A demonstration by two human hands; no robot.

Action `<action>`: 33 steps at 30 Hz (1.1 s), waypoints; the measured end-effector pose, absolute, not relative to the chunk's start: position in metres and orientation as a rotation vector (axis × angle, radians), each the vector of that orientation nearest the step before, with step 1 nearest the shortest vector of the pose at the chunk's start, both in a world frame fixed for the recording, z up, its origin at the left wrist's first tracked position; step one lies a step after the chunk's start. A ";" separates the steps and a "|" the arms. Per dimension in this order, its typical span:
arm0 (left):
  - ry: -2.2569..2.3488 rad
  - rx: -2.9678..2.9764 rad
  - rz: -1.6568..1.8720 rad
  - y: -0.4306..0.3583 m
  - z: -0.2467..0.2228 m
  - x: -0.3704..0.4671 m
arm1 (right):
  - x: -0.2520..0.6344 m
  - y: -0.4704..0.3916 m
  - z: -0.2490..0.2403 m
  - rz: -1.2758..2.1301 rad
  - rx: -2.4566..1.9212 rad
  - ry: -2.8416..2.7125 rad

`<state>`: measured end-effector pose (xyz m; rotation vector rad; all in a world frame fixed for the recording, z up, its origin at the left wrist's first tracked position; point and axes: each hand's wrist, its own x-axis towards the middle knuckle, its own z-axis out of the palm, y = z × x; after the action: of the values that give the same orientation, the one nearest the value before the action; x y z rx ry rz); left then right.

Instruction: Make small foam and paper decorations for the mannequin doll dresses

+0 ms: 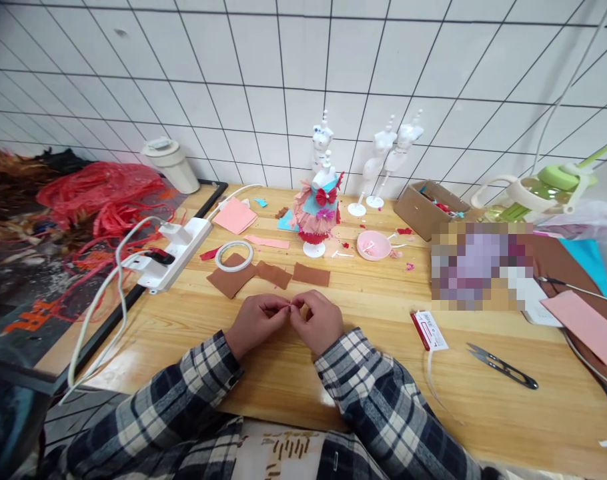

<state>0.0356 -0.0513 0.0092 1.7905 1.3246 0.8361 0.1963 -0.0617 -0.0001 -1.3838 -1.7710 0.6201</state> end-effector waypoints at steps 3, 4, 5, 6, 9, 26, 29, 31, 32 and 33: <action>1.264 1.783 0.856 -0.051 0.009 0.035 | 0.195 -0.062 0.001 0.824 -1.389 -1.631; 1.252 1.781 0.866 -0.051 0.008 0.035 | 0.194 -0.062 0.001 0.878 -1.393 -1.593; 1.246 1.780 0.874 -0.050 0.008 0.034 | 0.194 -0.062 0.001 0.926 -1.398 -1.559; 1.242 1.780 0.878 -0.050 0.007 0.034 | 0.193 -0.062 0.000 0.974 -1.403 -1.524; 1.240 1.775 0.886 -0.050 0.006 0.034 | 0.192 -0.060 -0.003 1.159 -1.408 -1.402; 1.155 1.841 0.926 -0.048 0.010 0.032 | 0.196 -0.059 -0.002 1.127 -1.430 -1.362; 1.197 1.881 0.942 -0.048 0.009 0.031 | 0.194 -0.060 -0.002 1.060 -1.416 -1.410; 1.206 1.902 0.942 -0.048 0.009 0.031 | 0.193 -0.061 -0.002 0.990 -1.401 -1.453; 1.213 1.911 0.934 -0.048 0.009 0.030 | 0.192 -0.062 -0.002 0.945 -1.391 -1.489; 1.224 1.919 0.925 -0.048 0.009 0.030 | 0.192 -0.063 -0.002 0.895 -1.382 -1.533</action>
<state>0.0304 -0.0484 0.0093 1.9188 1.2235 0.9248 0.1921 -0.0628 -0.0017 -1.3825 -1.5334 0.8949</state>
